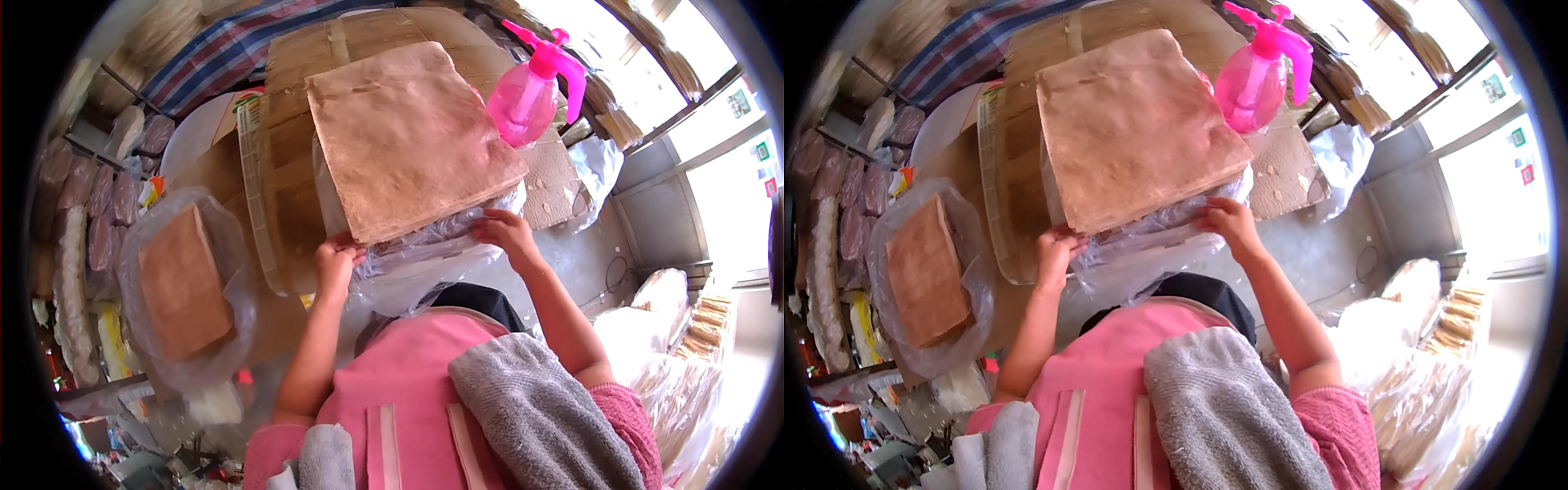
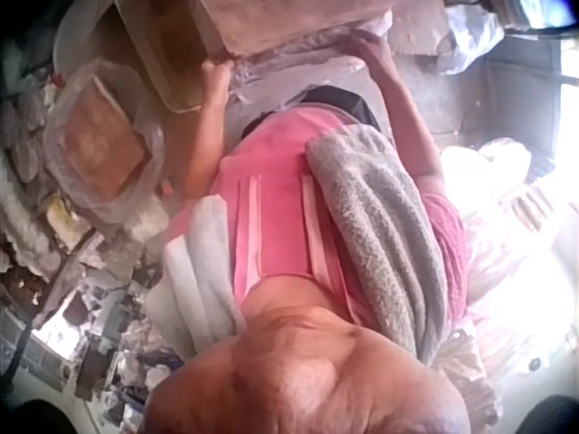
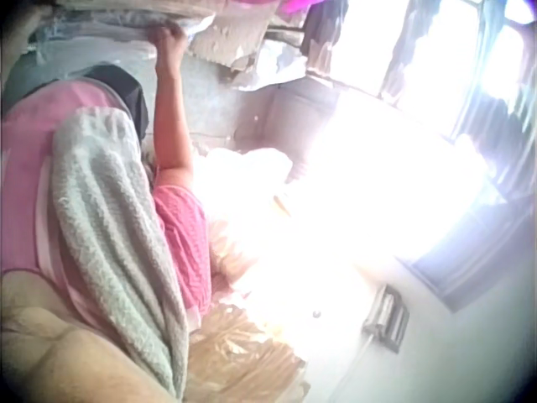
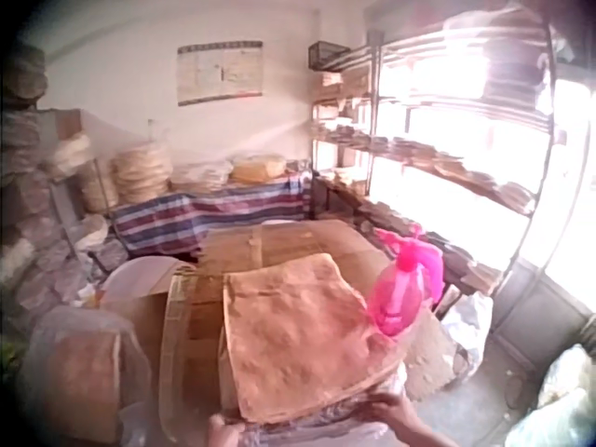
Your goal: The person uses a spray bottle to spray individual food sheets and then stacks them onto a pile by hand.
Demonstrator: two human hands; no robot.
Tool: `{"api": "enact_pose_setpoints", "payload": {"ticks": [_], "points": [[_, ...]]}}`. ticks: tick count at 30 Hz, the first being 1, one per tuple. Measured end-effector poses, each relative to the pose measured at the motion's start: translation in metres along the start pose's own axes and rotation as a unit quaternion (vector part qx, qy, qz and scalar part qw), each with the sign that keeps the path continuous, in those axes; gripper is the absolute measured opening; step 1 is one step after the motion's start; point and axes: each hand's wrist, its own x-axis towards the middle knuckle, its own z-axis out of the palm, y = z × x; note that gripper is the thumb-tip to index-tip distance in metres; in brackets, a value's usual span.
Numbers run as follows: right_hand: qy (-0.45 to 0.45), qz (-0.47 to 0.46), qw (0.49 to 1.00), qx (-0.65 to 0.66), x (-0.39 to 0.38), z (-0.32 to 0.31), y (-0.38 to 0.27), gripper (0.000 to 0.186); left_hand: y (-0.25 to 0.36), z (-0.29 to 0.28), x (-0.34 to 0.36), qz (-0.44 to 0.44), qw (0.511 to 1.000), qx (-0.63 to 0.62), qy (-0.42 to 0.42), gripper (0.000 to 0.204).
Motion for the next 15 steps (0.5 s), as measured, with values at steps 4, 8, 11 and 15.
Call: {"api": "enact_pose_setpoints", "payload": {"ticks": [4,8,11,15], "points": [[0.049,0.028,0.991,0.121,0.001,-0.003,-0.016,0.042,0.010,0.001,0.001,-0.037,0.998,0.001,-0.045,0.030],[0.098,-0.019,0.985,0.144,0.011,-0.002,-0.027,0.036,0.011,0.004,0.007,-0.049,0.993,-0.086,-0.058,0.028],[0.093,0.032,0.981,0.166,0.020,-0.011,-0.030,0.026,0.004,-0.004,0.013,-0.073,0.981,-0.150,-0.094,0.019],[0.069,0.067,0.980,0.177,0.035,-0.018,-0.027,0.027,0.029,-0.007,0.010,-0.147,0.958,-0.204,-0.136,0.007]]}}
